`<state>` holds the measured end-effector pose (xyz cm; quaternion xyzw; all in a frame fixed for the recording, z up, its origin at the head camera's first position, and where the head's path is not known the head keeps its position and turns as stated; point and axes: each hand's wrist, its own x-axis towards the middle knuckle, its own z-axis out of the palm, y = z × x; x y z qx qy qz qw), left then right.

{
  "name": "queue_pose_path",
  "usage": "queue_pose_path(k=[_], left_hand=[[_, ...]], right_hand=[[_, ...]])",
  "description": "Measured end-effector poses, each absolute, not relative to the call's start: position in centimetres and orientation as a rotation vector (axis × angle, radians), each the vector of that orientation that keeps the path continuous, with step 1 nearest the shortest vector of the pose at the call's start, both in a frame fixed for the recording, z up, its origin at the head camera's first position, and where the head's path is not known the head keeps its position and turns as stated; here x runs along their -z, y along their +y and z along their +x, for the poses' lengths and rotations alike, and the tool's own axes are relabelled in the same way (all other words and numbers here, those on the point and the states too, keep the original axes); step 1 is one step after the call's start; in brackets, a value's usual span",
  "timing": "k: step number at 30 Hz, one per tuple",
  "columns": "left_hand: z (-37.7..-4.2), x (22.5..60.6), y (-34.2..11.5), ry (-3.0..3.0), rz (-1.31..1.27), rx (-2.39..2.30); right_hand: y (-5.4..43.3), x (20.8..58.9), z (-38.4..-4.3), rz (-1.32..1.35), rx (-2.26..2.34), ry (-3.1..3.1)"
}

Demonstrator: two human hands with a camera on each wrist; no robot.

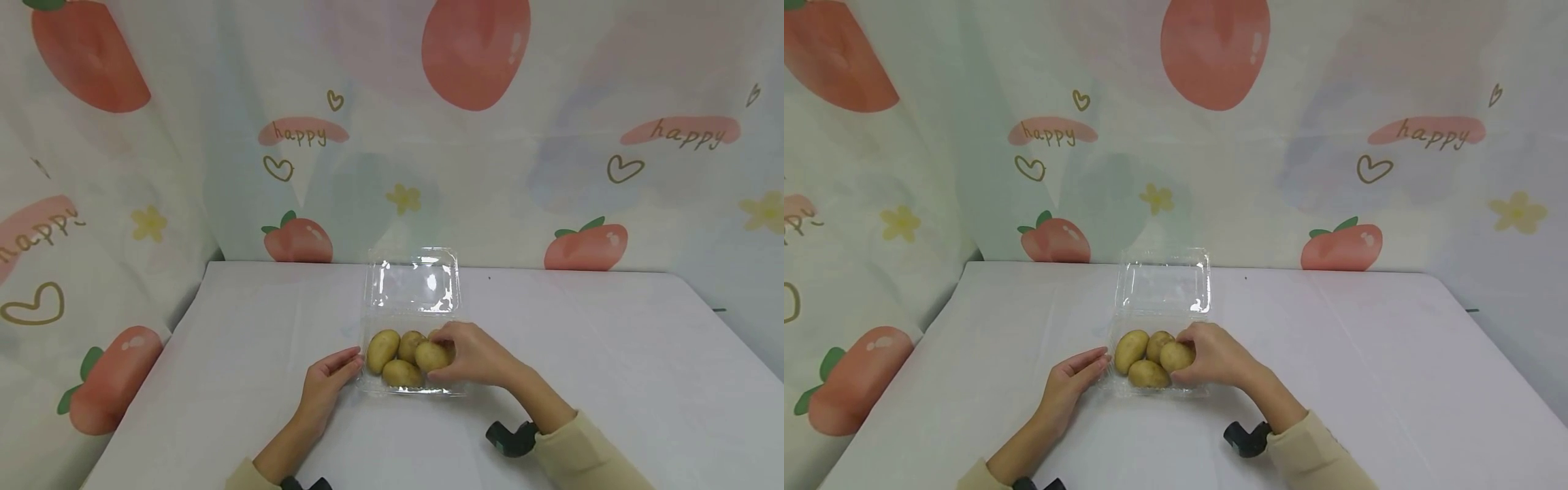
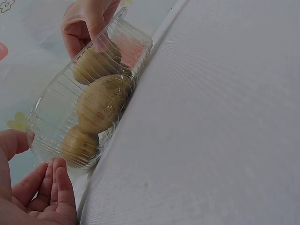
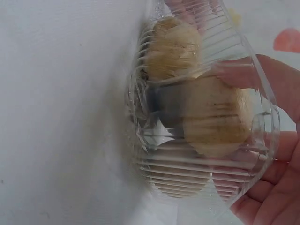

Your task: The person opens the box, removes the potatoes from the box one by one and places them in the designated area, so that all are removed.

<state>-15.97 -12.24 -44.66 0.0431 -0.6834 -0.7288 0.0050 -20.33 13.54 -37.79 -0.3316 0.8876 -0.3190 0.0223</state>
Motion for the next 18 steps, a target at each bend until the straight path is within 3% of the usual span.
queue_pose_path(k=[18], left_hand=[[-15.8,44.4,-12.1,-2.144,0.138,2.277]], right_hand=[[14.7,36.9,-19.1,-0.938,1.107,2.858]])
